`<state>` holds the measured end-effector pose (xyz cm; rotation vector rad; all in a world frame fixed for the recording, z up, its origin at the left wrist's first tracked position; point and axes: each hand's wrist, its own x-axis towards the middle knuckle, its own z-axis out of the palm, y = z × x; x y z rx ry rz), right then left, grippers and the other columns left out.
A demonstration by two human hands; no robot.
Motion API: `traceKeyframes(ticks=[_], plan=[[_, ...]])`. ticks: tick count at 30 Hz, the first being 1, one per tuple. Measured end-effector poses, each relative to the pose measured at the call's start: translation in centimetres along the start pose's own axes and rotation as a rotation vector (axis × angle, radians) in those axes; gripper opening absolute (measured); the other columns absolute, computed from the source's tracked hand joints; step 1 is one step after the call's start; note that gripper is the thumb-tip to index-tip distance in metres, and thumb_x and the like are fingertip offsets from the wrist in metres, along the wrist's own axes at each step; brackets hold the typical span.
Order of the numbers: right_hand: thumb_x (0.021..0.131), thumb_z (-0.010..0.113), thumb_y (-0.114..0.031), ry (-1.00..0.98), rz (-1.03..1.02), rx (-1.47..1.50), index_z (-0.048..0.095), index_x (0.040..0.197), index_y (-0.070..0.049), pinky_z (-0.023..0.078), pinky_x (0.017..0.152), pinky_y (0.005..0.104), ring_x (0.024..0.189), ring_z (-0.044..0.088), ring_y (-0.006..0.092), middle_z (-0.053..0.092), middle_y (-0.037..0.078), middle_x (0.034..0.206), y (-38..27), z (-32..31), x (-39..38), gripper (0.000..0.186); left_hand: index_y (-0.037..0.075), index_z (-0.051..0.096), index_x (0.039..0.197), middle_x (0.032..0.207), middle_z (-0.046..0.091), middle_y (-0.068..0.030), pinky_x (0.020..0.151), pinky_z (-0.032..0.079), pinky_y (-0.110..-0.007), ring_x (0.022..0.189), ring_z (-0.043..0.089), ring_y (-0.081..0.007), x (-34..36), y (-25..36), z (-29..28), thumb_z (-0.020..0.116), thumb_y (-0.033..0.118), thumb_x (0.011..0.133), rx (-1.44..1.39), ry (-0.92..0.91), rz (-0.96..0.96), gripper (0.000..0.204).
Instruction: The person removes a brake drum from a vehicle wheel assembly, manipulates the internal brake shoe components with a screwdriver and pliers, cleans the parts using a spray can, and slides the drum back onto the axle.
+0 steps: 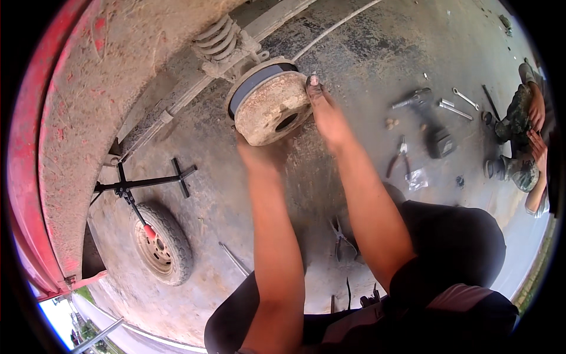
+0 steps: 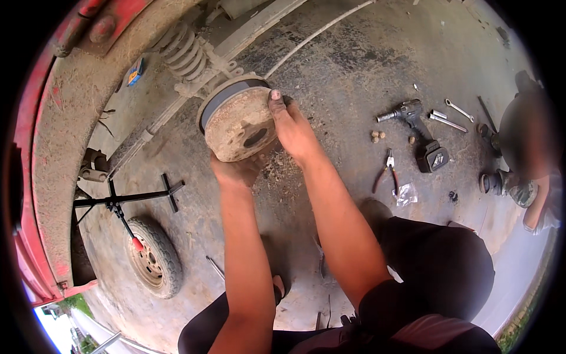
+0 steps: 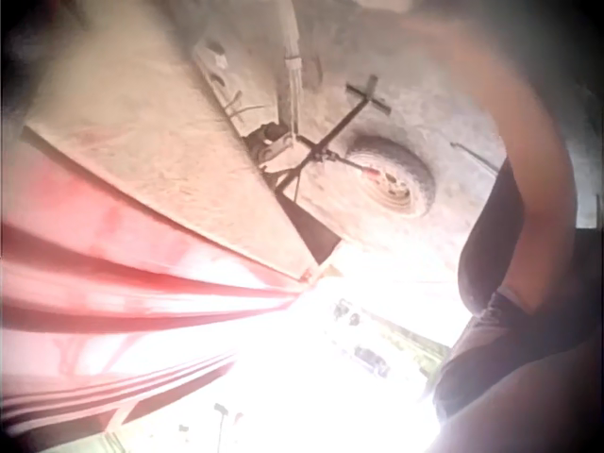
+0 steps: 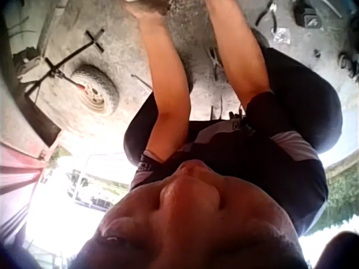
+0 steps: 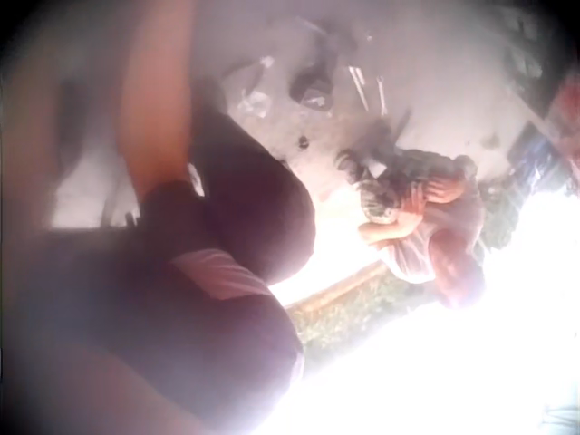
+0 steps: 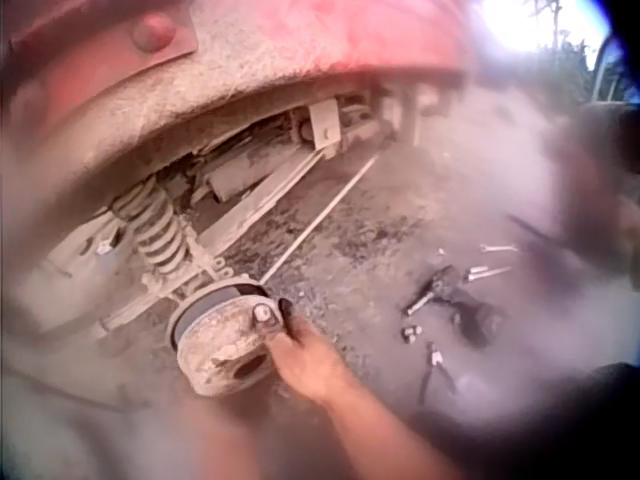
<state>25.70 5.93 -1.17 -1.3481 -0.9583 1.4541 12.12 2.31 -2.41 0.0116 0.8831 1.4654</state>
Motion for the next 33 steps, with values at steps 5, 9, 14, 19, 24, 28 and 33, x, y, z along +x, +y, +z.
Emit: traceKeyframes(ticks=[5, 9, 14, 19, 24, 28, 33], plan=[[0.098, 0.052, -0.071, -0.001, 0.008, -0.018, 0.056, 0.136, 0.008, 0.044, 0.107, 0.0412, 0.126, 0.058, 0.0331, 0.064, 0.027, 0.133, 0.5, -0.5, 0.2, 0.088, 0.013, 0.043, 0.153, 0.153, 0.048, -0.0157, 0.11, 0.043, -0.058, 0.136, 0.049, -0.0421, 0.3, 0.0, -0.9, 0.025, 0.061, 0.103, 0.037, 0.016, -0.011, 0.071], [0.095, 0.053, -0.075, -0.011, -0.012, 0.01, 0.056, 0.136, 0.008, 0.044, 0.108, 0.0424, 0.129, 0.058, 0.0359, 0.063, 0.029, 0.133, 1.1, -0.7, 0.1, 0.092, 0.011, 0.042, 0.152, 0.152, 0.048, -0.019, 0.107, 0.046, -0.063, 0.136, 0.049, -0.0451, -0.2, -0.1, -1.4, 0.027, 0.058, 0.103, 0.034, 0.009, 0.008, 0.071], [0.097, 0.051, -0.072, 0.003, -0.03, -0.07, 0.055, 0.137, 0.008, 0.044, 0.109, 0.0427, 0.132, 0.057, 0.0396, 0.062, 0.03, 0.135, 0.6, -0.8, 0.0, 0.089, 0.012, 0.042, 0.154, 0.153, 0.046, -0.0188, 0.109, 0.045, -0.063, 0.138, 0.047, -0.0436, -0.6, -0.1, -1.0, 0.028, 0.058, 0.102, 0.087, -0.016, 0.045, 0.07], [0.102, 0.05, -0.061, -0.078, -0.233, -0.288, 0.056, 0.138, 0.004, 0.044, 0.108, 0.0407, 0.131, 0.058, 0.0404, 0.064, 0.028, 0.133, -1.0, -0.3, 0.1, 0.075, 0.016, 0.043, 0.154, 0.153, 0.048, -0.0184, 0.111, 0.042, -0.063, 0.136, 0.05, -0.0438, 1.5, -1.8, -1.7, 0.022, 0.066, 0.101, -0.059, -0.122, 0.04, 0.076], [0.103, 0.049, -0.06, -0.087, -0.139, 0.021, 0.053, 0.142, 0.004, 0.038, 0.115, 0.043, 0.136, 0.053, 0.0374, 0.057, 0.023, 0.145, -0.5, -2.0, -0.2, 0.075, 0.011, 0.038, 0.156, 0.155, 0.044, -0.0208, 0.114, 0.039, -0.065, 0.138, 0.046, -0.0476, 0.0, -1.5, -0.8, 0.021, 0.072, 0.101, 0.088, 0.118, 0.004, 0.084], [0.106, 0.043, -0.061, -0.105, 0.199, 0.329, 0.047, 0.149, -0.002, 0.034, 0.118, 0.0474, 0.138, 0.049, 0.0318, 0.052, 0.015, 0.151, 4.5, -3.5, 2.0, 0.073, 0.012, 0.033, 0.158, 0.159, 0.039, -0.0202, 0.115, 0.036, -0.066, 0.141, 0.041, -0.0496, -2.1, 0.2, -0.8, 0.02, 0.075, 0.101, 0.115, 0.252, 0.052, 0.087], [0.109, 0.043, -0.053, -0.247, 0.295, 0.546, 0.045, 0.147, -0.004, 0.043, 0.113, 0.0433, 0.126, 0.057, 0.0283, 0.057, 0.013, 0.142, 4.1, -0.8, 0.1, 0.061, 0.014, 0.031, 0.159, 0.159, 0.037, -0.021, 0.117, 0.036, -0.063, 0.143, 0.039, -0.0466, -2.9, -0.7, 0.9, 0.025, 0.071, 0.103, 0.361, 0.217, 0.256, 0.08]])
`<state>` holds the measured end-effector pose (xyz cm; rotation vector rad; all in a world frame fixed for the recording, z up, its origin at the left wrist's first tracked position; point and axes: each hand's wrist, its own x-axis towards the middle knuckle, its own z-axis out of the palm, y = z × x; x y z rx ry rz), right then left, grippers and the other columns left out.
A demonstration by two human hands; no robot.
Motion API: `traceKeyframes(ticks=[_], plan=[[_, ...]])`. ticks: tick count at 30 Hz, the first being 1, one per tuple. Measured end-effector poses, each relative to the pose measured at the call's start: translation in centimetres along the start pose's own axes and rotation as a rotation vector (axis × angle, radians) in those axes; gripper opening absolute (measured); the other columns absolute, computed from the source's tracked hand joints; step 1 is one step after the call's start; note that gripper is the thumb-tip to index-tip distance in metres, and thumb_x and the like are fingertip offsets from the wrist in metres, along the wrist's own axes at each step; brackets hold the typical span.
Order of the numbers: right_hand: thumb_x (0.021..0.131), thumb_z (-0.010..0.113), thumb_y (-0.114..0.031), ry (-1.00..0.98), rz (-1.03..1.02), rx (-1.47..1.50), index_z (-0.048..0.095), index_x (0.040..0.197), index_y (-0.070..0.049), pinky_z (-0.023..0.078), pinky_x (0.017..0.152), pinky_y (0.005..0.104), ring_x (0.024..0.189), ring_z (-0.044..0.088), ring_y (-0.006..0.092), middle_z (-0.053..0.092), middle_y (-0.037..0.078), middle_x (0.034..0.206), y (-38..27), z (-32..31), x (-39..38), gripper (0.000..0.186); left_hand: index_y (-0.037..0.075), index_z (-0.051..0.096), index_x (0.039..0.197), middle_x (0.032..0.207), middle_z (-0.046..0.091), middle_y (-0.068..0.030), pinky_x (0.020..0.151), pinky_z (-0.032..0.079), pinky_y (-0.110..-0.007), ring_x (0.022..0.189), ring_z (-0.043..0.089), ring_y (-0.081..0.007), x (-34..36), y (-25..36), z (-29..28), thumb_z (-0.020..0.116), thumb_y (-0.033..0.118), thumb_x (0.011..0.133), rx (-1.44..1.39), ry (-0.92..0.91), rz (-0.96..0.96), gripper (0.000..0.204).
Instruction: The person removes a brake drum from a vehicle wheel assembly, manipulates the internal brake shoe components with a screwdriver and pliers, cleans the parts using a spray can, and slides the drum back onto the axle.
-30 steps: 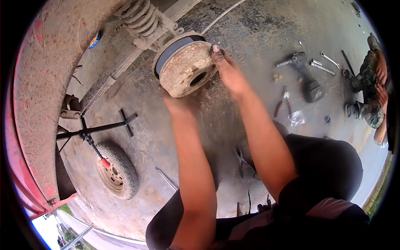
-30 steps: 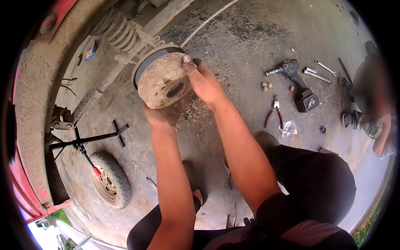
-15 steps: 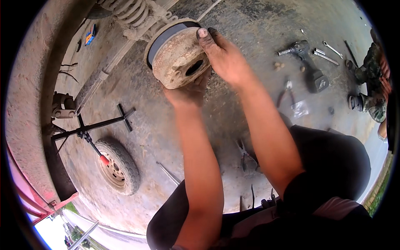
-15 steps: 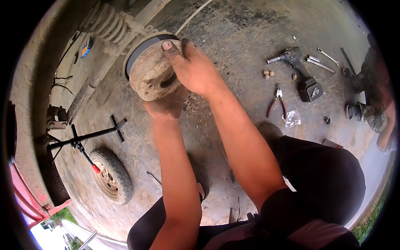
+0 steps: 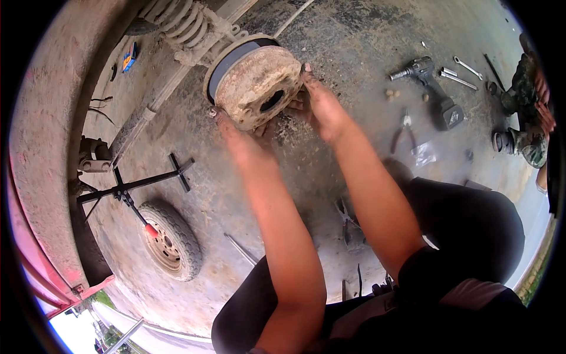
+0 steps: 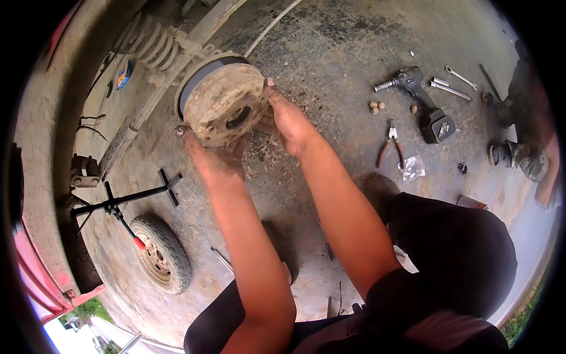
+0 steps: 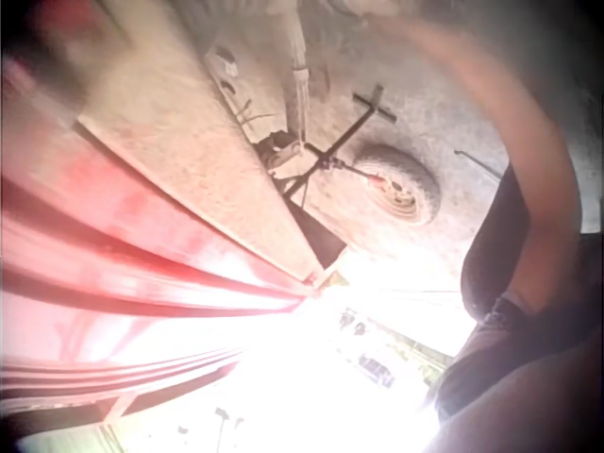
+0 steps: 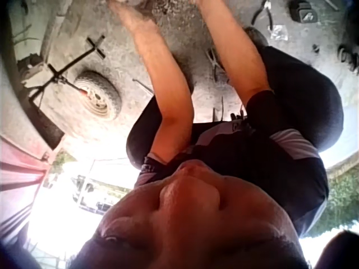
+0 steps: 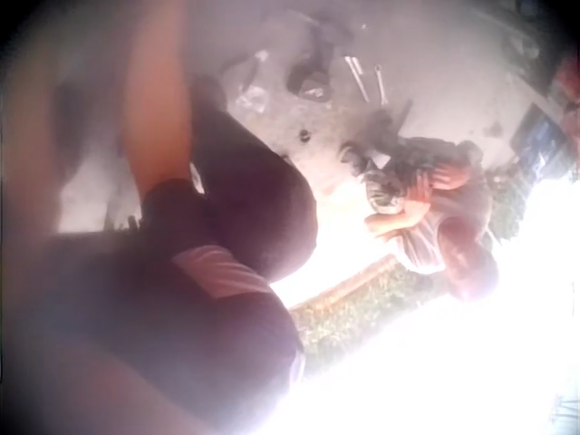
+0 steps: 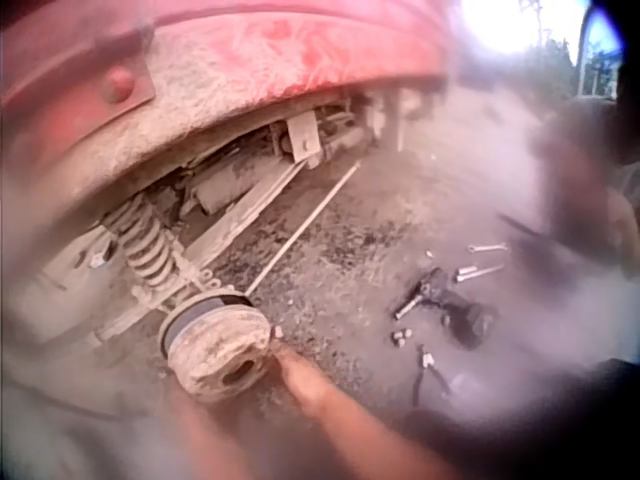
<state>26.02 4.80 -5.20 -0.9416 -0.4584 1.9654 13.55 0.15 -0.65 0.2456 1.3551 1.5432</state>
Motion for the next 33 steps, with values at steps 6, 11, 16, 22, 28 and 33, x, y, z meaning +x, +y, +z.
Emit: traceKeyframes(ticks=[6, 11, 16, 22, 28, 33], plan=[[0.104, 0.053, -0.056, 0.029, -0.098, -0.186, 0.042, 0.15, 0.005, 0.028, 0.121, 0.0426, 0.141, 0.047, 0.0302, 0.051, 0.019, 0.151, -0.5, -0.5, 0.5, 0.077, 0.017, 0.036, 0.158, 0.159, 0.04, -0.0164, 0.115, 0.038, -0.062, 0.145, 0.041, -0.0415, 1.2, -1.5, -0.5, 0.023, 0.07, 0.101, -0.166, -0.083, -0.039, 0.078], [0.107, 0.052, -0.047, 0.05, -0.076, -0.135, 0.048, 0.144, 0.003, 0.036, 0.117, 0.0429, 0.132, 0.053, 0.0279, 0.057, 0.017, 0.142, -0.9, -0.4, 0.4, 0.063, 0.017, 0.037, 0.157, 0.159, 0.039, -0.0166, 0.114, 0.039, -0.063, 0.145, 0.039, -0.041, 1.5, -1.3, -0.1, 0.019, 0.07, 0.102, -0.16, -0.084, -0.043, 0.078], [0.11, 0.046, -0.043, 0.047, -0.028, -0.028, 0.055, 0.138, -0.006, 0.047, 0.11, 0.0439, 0.118, 0.062, 0.0257, 0.063, 0.011, 0.132, -0.6, -0.4, 0.3, 0.048, 0.018, 0.034, 0.158, 0.159, 0.039, -0.015, 0.112, 0.041, -0.063, 0.145, 0.04, -0.0398, 1.0, -0.6, 0.3, 0.021, 0.066, 0.105, -0.017, -0.021, 0.028, 0.073], [0.11, 0.039, -0.05, 0.015, -0.018, -0.056, 0.05, 0.143, -0.007, 0.046, 0.113, 0.0471, 0.122, 0.06, 0.0292, 0.059, 0.014, 0.138, -0.6, -0.3, 0.1, 0.055, 0.018, 0.034, 0.157, 0.159, 0.039, -0.0133, 0.11, 0.043, -0.062, 0.143, 0.043, -0.0375, 0.8, -0.2, 0.2, 0.026, 0.064, 0.107, 0.057, 0.052, 0.059, 0.069], [0.11, 0.035, -0.052, -0.112, 0.031, 0.121, 0.039, 0.152, -0.006, 0.042, 0.118, 0.05, 0.13, 0.056, 0.0334, 0.05, 0.018, 0.149, 0.1, -1.2, 0.7, 0.063, 0.015, 0.036, 0.156, 0.157, 0.042, -0.0139, 0.107, 0.046, -0.057, 0.139, 0.048, -0.0361, 0.3, 0.2, 0.4, 0.026, 0.061, 0.107, 0.222, 0.095, 0.08, 0.068], [0.11, 0.039, -0.051, -0.086, 0.035, 0.141, 0.04, 0.151, -0.005, 0.041, 0.118, 0.0498, 0.13, 0.056, 0.0322, 0.052, 0.017, 0.148, 0.5, -0.9, 1.0, 0.062, 0.014, 0.037, 0.156, 0.157, 0.042, -0.0154, 0.104, 0.05, -0.059, 0.138, 0.049, -0.0382, 1.9, 0.6, 0.3, 0.022, 0.061, 0.108, 0.245, 0.125, 0.093, 0.069]])
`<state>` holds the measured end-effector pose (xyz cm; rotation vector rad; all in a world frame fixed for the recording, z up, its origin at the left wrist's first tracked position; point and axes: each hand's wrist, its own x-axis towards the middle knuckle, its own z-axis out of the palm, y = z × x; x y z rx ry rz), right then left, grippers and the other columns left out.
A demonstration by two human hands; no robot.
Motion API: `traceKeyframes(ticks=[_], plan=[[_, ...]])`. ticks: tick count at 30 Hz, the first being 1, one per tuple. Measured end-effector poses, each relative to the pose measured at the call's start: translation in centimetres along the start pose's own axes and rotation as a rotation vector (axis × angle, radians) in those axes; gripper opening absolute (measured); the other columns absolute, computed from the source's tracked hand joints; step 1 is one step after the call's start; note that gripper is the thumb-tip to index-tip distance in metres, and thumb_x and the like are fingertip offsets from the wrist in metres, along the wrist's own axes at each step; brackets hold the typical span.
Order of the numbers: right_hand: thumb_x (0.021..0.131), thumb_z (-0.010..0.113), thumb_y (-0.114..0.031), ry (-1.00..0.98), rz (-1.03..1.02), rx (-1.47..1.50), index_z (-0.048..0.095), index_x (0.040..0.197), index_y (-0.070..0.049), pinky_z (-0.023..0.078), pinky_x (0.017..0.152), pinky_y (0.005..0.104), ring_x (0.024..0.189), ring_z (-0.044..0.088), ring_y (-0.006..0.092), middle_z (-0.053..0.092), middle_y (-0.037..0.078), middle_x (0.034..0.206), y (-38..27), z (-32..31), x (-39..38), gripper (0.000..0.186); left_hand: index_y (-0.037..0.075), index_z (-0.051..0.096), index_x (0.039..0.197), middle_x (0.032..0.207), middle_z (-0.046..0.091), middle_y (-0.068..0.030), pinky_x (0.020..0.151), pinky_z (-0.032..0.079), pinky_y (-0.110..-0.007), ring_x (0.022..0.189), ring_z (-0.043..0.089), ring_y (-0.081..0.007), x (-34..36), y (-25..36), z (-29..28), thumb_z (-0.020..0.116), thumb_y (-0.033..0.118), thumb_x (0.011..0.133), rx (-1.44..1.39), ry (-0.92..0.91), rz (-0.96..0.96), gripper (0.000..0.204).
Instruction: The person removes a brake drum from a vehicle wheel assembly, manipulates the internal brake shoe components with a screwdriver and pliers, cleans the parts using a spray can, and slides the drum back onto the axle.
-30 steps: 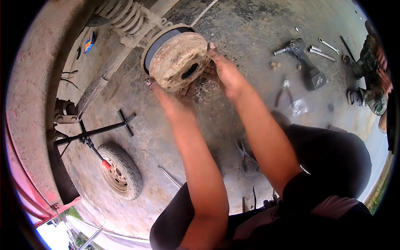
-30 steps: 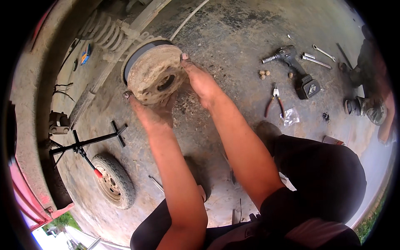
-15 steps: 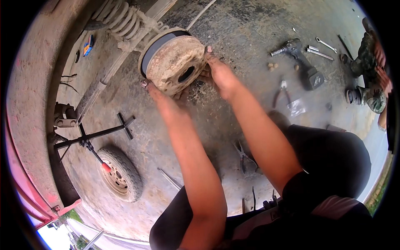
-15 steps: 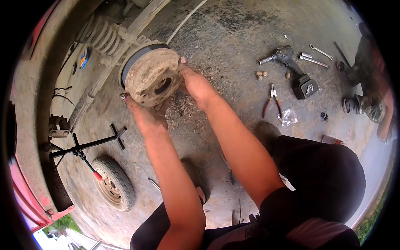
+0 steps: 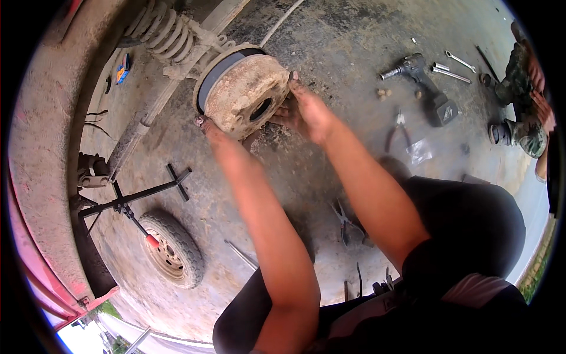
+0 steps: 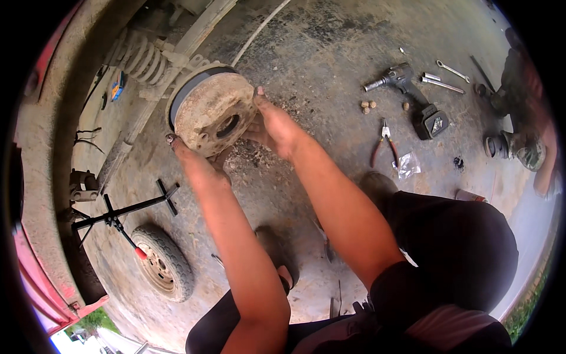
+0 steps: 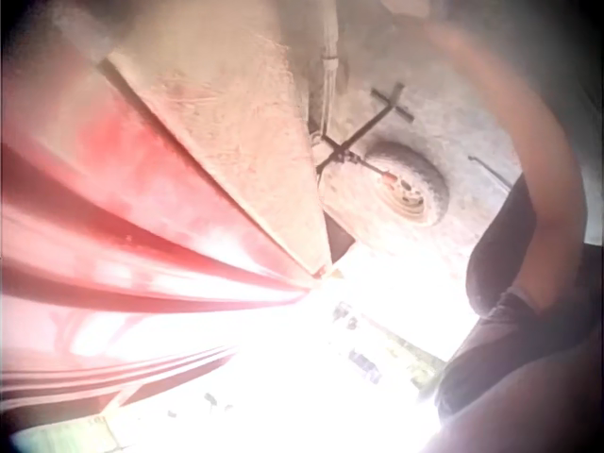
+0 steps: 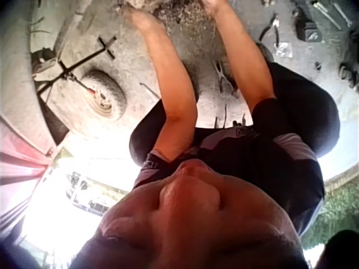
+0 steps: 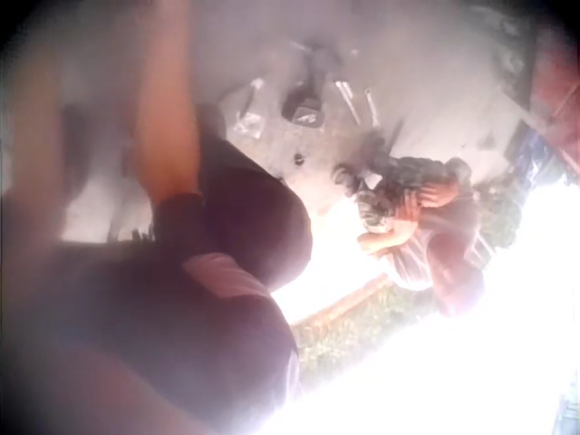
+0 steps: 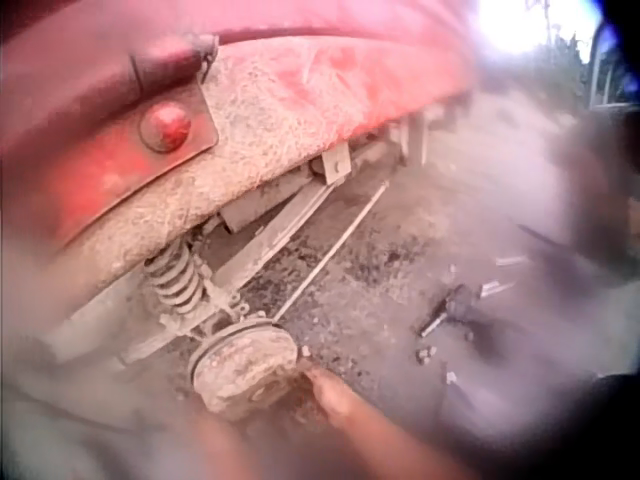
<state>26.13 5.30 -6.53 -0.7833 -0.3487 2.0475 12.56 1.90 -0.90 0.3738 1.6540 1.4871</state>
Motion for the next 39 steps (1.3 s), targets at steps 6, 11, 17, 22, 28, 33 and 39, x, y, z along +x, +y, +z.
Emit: traceKeyframes(ticks=[6, 11, 17, 22, 28, 33, 39], plan=[[0.11, 0.047, -0.044, 0.095, -0.047, -0.209, 0.053, 0.141, -0.006, 0.045, 0.112, 0.043, 0.125, 0.058, 0.0244, 0.06, 0.009, 0.137, -1.9, 1.6, 0.5, 0.049, 0.017, 0.041, 0.154, 0.154, 0.046, -0.0135, 0.102, 0.049, -0.062, 0.137, 0.05, -0.0372, 2.9, -1.3, -0.4, 0.024, 0.052, 0.108, -0.265, -0.051, -0.023, 0.06], [0.111, 0.04, -0.045, 0.114, -0.017, -0.191, 0.049, 0.146, -0.007, 0.043, 0.115, 0.0452, 0.126, 0.057, 0.0274, 0.057, 0.01, 0.141, -0.9, 1.5, 1.1, 0.051, 0.013, 0.038, 0.156, 0.158, 0.042, -0.0144, 0.108, 0.042, -0.065, 0.142, 0.044, -0.0393, 3.0, -0.9, -0.3, 0.019, 0.05, 0.11, -0.259, -0.052, -0.029, 0.062], [0.108, 0.04, -0.056, 0.088, -0.15, -0.209, 0.046, 0.148, -0.005, 0.037, 0.118, 0.0466, 0.134, 0.051, 0.031, 0.054, 0.015, 0.146, -1.1, 0.4, 2.2, 0.066, 0.006, 0.032, 0.159, 0.162, 0.037, -0.014, 0.122, 0.03, -0.049, 0.147, 0.038, -0.0351, 2.9, -1.7, -0.3, 0.025, 0.049, 0.11, -0.251, 0.018, 0.07, 0.065], [0.105, 0.044, -0.063, 0.496, -0.409, -0.446, 0.055, 0.141, 0.001, 0.038, 0.113, 0.039, 0.127, 0.054, 0.0288, 0.059, 0.018, 0.14, -3.0, 4.5, 4.1, 0.075, 0.001, 0.027, 0.16, 0.165, 0.031, -0.0154, 0.125, 0.024, -0.044, 0.15, 0.034, -0.0332, 2.1, -1.3, 0.0, 0.029, 0.048, 0.111, -0.27, 0.108, 0.26, 0.068], [0.105, 0.052, -0.057, 0.244, -0.463, -0.17, 0.062, 0.12, 0.007, 0.044, 0.101, 0.0367, 0.111, 0.055, 0.0245, 0.064, 0.017, 0.121, -3.1, 1.8, 7.8, 0.066, -0.001, 0.029, 0.158, 0.163, 0.035, -0.0163, 0.124, 0.026, -0.045, 0.147, 0.037, -0.0311, 1.3, 0.3, 2.0, 0.034, 0.048, 0.111, -0.456, 0.068, 0.255, 0.068], [0.106, 0.05, -0.055, 0.325, -0.54, -0.215, 0.062, 0.117, 0.007, 0.042, 0.104, 0.0373, 0.111, 0.054, 0.0236, 0.063, 0.016, 0.118, -2.1, 3.3, 6.9, 0.065, -0.006, 0.036, 0.153, 0.158, 0.04, -0.021, 0.121, 0.033, -0.042, 0.142, 0.044, -0.0325, 2.0, -0.4, 1.5, 0.034, 0.048, 0.111, -0.354, 0.114, 0.305, 0.068], [0.106, 0.05, -0.053, 0.282, -0.527, -0.161, 0.06, 0.124, 0.009, 0.041, 0.107, 0.0362, 0.118, 0.054, 0.0241, 0.059, 0.017, 0.13, -1.5, 1.8, 7.8, 0.065, -0.012, 0.041, 0.148, 0.155, 0.043, -0.0258, 0.117, 0.039, -0.04, 0.138, 0.049, -0.0343, 2.9, -1.0, 1.4, 0.032, 0.046, 0.111, -0.143, 0.238, 0.385, 0.069]])
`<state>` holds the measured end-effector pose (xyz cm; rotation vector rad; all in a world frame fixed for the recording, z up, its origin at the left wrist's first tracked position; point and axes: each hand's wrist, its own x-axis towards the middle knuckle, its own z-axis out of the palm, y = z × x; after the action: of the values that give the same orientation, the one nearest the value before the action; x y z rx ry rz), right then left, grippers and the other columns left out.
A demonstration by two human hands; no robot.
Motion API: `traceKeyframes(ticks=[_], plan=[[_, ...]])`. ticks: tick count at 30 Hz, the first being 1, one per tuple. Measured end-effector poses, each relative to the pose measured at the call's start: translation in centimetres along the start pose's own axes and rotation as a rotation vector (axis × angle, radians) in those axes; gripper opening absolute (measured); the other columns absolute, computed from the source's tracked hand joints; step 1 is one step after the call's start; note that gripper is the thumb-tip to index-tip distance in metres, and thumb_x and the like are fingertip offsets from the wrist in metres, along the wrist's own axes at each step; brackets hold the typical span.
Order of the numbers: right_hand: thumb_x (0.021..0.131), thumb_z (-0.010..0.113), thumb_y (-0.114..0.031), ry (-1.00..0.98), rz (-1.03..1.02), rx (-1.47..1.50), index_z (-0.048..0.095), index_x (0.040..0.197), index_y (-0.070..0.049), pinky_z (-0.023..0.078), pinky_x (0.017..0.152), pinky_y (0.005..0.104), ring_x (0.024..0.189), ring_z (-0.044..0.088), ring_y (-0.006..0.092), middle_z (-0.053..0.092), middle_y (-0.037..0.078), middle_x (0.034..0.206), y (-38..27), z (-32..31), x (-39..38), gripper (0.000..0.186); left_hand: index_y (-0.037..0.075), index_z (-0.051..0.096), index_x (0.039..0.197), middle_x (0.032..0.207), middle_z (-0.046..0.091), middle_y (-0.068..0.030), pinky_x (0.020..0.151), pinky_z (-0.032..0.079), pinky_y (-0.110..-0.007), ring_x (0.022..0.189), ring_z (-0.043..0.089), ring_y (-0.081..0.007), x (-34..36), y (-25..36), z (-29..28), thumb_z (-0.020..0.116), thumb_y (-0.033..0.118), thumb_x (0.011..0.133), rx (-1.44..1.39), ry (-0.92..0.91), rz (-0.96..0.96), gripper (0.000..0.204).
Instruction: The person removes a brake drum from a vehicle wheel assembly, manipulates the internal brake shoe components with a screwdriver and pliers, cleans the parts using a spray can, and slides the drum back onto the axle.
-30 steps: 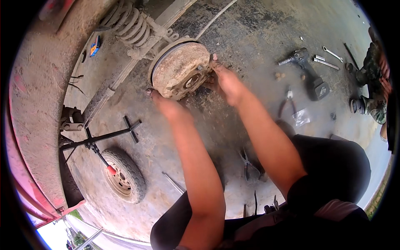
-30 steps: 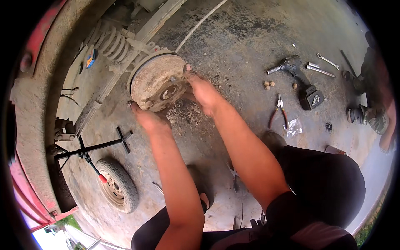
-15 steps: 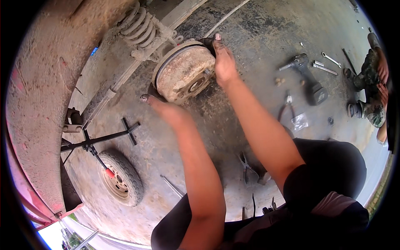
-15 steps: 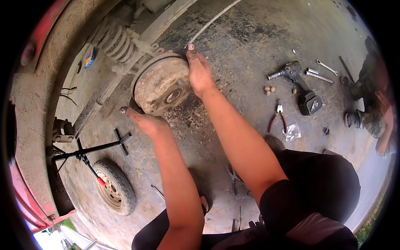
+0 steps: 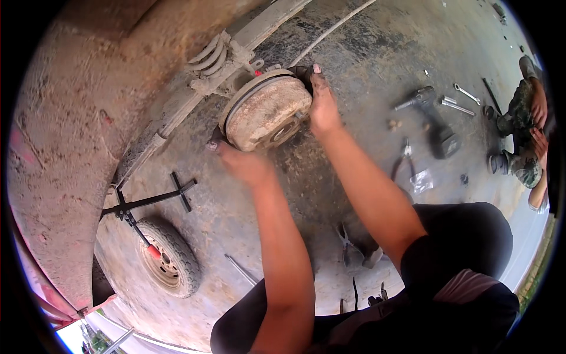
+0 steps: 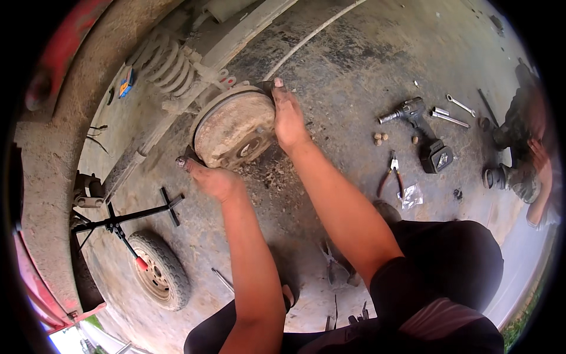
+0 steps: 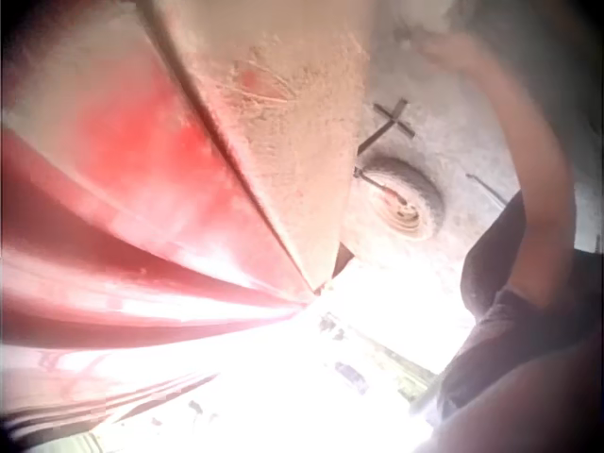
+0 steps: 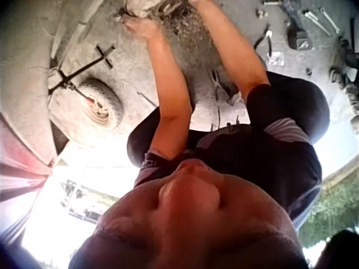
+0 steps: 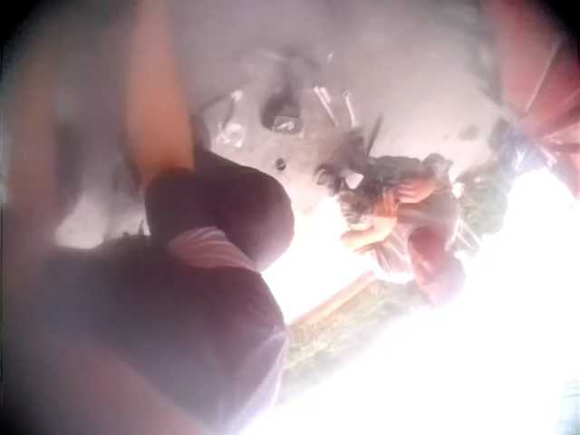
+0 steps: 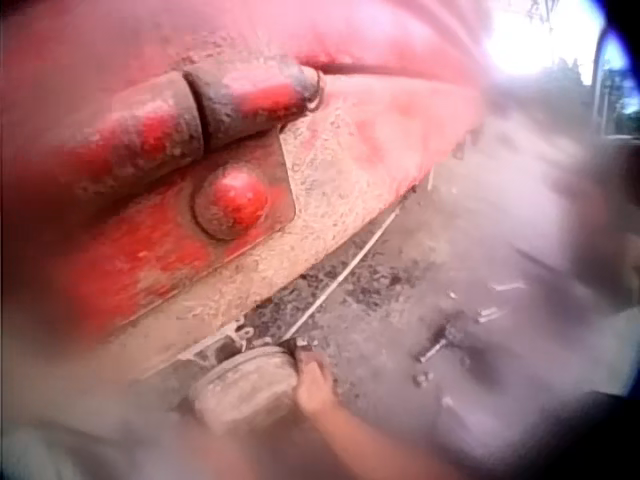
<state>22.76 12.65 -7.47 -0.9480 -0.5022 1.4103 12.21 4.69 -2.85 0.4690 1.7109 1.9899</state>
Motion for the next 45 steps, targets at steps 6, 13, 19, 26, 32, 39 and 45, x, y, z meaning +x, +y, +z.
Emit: traceKeyframes(ticks=[6, 13, 19, 26, 32, 39, 45], plan=[[0.11, 0.041, -0.034, -0.096, -0.168, -0.226, 0.054, 0.136, 0.005, 0.039, 0.115, 0.0396, 0.133, 0.053, 0.0276, 0.055, 0.018, 0.147, 0.2, -0.3, -0.7, 0.049, -0.014, 0.042, 0.146, 0.153, 0.044, -0.0288, 0.119, 0.037, -0.042, 0.14, 0.046, -0.0368, 1.1, -2.4, -2.0, 0.032, 0.043, 0.111, 0.206, 0.004, 0.113, 0.067], [0.111, 0.036, -0.03, -0.07, -0.206, -0.407, 0.055, 0.134, 0.006, 0.033, 0.12, 0.0372, 0.14, 0.048, 0.0272, 0.053, 0.018, 0.151, -0.4, -0.6, -0.4, 0.047, -0.013, 0.04, 0.147, 0.149, 0.047, -0.0322, 0.117, 0.037, -0.046, 0.135, 0.049, -0.0427, 1.2, -1.5, -1.6, 0.033, 0.042, 0.112, 0.798, -0.096, 0.341, 0.066], [0.111, 0.037, -0.029, -0.071, -0.114, -0.234, 0.053, 0.139, 0.006, 0.034, 0.119, 0.0371, 0.14, 0.049, 0.0262, 0.054, 0.018, 0.15, -1.9, 1.0, -0.6, 0.048, -0.011, 0.049, 0.139, 0.142, 0.051, -0.0305, 0.109, 0.041, -0.048, 0.128, 0.051, -0.0431, 1.1, -1.1, -0.9, 0.047, 0.035, 0.103, 0.619, -0.02, 0.255, 0.058], [0.109, 0.041, -0.027, -0.081, -0.168, -0.33, 0.056, 0.137, 0.006, 0.04, 0.113, 0.0358, 0.13, 0.055, 0.0249, 0.059, 0.017, 0.14, -1.0, 0.3, -0.4, 0.045, -0.006, 0.048, 0.14, 0.139, 0.053, -0.0197, 0.094, 0.053, -0.045, 0.118, 0.056, -0.0337, 1.3, -1.6, -1.3, 0.04, 0.048, 0.109, 0.111, -0.002, -0.048, 0.062], [0.106, 0.048, -0.028, -0.044, -0.075, -0.065, 0.063, 0.132, 0.003, 0.046, 0.103, 0.0342, 0.118, 0.06, 0.0218, 0.066, 0.012, 0.13, 0.5, 0.0, 1.3, 0.043, 0.0, 0.051, 0.141, 0.142, 0.054, -0.0138, 0.092, 0.053, -0.045, 0.122, 0.056, -0.0278, 1.0, 0.1, -0.2, 0.043, 0.045, 0.109, -0.173, -0.009, -0.191, 0.055], [0.106, 0.037, -0.063, 0.024, 0.46, -0.139, 0.048, 0.151, -0.003, 0.03, 0.12, 0.0411, 0.142, 0.045, 0.0297, 0.05, 0.016, 0.154, -1.3, 0.5, -1.6, 0.076, -0.006, 0.046, 0.146, 0.142, 0.055, -0.025, 0.111, 0.04, -0.042, 0.128, 0.053, -0.0343, -0.7, -0.5, -2.5, 0.043, 0.057, 0.107, 0.311, 0.023, 0.315, 0.074], [0.102, 0.059, -0.052, -0.234, 0.009, -0.38, 0.05, 0.14, 0.01, 0.043, 0.109, 0.0446, 0.125, 0.059, 0.0391, 0.061, 0.026, 0.135, -5.5, 3.2, -5.9, 0.073, 0.001, 0.048, 0.145, 0.136, 0.061, -0.0162, 0.103, 0.048, -0.042, 0.12, 0.061, -0.0291, -2.0, -6.1, -4.8, 0.042, 0.055, 0.108, 0.034, -0.239, -0.18, 0.065]])
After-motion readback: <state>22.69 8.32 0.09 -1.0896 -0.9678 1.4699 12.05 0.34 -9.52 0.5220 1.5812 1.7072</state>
